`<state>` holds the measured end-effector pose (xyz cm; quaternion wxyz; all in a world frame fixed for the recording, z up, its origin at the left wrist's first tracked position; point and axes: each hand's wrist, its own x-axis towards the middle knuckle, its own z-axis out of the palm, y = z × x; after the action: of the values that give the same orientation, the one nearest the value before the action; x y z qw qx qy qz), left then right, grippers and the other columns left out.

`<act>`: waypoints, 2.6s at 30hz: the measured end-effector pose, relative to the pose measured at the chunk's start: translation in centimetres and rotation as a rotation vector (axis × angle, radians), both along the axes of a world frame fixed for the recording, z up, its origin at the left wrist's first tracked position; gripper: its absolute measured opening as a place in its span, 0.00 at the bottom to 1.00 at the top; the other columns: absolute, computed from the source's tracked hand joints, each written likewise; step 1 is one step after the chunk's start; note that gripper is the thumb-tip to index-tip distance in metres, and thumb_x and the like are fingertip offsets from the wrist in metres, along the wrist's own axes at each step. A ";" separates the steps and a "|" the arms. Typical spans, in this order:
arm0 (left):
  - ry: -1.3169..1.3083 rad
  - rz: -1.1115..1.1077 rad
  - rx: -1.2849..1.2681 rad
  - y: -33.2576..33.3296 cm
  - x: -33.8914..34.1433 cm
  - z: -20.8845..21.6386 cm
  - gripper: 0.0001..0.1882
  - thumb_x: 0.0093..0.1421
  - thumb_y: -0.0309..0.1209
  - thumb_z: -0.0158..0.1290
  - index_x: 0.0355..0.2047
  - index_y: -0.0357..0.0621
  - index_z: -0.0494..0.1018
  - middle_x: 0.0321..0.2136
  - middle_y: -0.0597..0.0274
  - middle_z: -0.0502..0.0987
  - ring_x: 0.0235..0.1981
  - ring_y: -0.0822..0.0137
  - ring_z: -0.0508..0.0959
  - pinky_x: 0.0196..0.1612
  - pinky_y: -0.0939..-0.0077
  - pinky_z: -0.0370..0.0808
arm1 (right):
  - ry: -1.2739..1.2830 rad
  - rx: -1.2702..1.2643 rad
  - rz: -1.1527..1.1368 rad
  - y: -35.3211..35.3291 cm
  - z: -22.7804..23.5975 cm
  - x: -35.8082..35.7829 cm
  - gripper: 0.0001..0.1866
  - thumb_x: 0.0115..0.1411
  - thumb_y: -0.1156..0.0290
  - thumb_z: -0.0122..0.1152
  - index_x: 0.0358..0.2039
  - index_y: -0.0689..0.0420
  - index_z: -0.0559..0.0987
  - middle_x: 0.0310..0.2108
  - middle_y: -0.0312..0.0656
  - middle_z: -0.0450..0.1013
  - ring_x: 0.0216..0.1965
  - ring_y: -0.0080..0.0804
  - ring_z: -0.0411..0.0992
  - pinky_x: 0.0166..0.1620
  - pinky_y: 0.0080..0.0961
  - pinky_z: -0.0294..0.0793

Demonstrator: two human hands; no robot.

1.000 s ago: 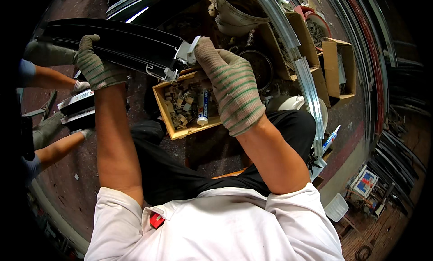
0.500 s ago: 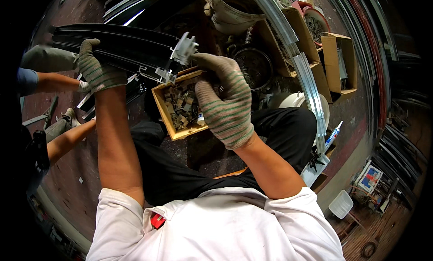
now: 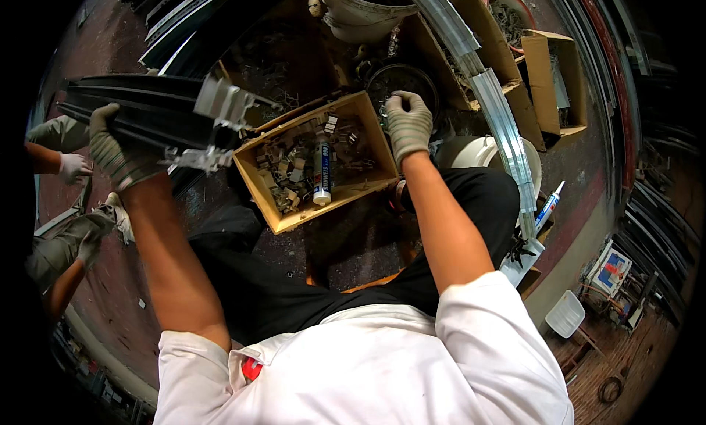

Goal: The person sits on the floor and assembles metal profiles by inserting small metal clips into the grooves of the profiles. They repeatedly pick up clips from a container and attach them to the profiles.

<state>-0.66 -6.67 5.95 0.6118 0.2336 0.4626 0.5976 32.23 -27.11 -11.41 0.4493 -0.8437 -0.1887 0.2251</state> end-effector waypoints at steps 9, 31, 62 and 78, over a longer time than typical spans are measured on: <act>-0.033 -0.271 -0.097 0.0 -1.5 -0.2 0.40 0.50 0.33 0.48 0.63 0.23 0.55 0.53 0.28 0.70 0.55 0.40 0.73 0.59 0.53 0.74 | -0.202 -0.813 0.306 0.1 -18.0 8.6 0.16 0.57 0.57 0.61 0.41 0.51 0.83 0.47 0.54 0.77 0.52 0.51 0.75 0.53 0.42 0.74; 0.324 -0.187 0.037 -0.8 3.3 -3.5 0.07 0.63 0.29 0.46 0.29 0.42 0.71 0.25 0.60 0.74 0.24 0.70 0.77 0.27 0.76 0.76 | 0.729 -0.337 -0.082 -1.8 -26.1 8.3 0.24 0.70 0.53 0.46 0.45 0.61 0.79 0.47 0.46 0.78 0.44 0.45 0.75 0.47 0.40 0.72; -0.576 0.077 -0.136 -1.3 3.1 -2.8 0.13 0.68 0.45 0.48 0.28 0.56 0.64 0.20 0.75 0.60 0.19 0.79 0.61 0.26 0.81 0.65 | -0.507 -0.844 0.566 2.9 -11.4 7.8 0.26 0.58 0.48 0.61 0.42 0.60 0.78 0.40 0.54 0.79 0.42 0.48 0.78 0.43 0.43 0.75; 0.380 -0.180 0.156 -0.7 -3.4 -0.7 0.10 0.65 0.33 0.47 0.38 0.48 0.78 0.38 0.57 0.80 0.39 0.64 0.79 0.44 0.69 0.75 | 0.300 0.247 0.373 4.0 17.3 -5.3 0.11 0.65 0.67 0.63 0.44 0.58 0.76 0.35 0.43 0.80 0.29 0.27 0.78 0.32 0.24 0.79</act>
<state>-4.04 -7.42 5.21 0.5447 0.4291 0.4991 0.5197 26.98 -23.12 5.86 0.5223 -0.6904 -0.2984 0.4018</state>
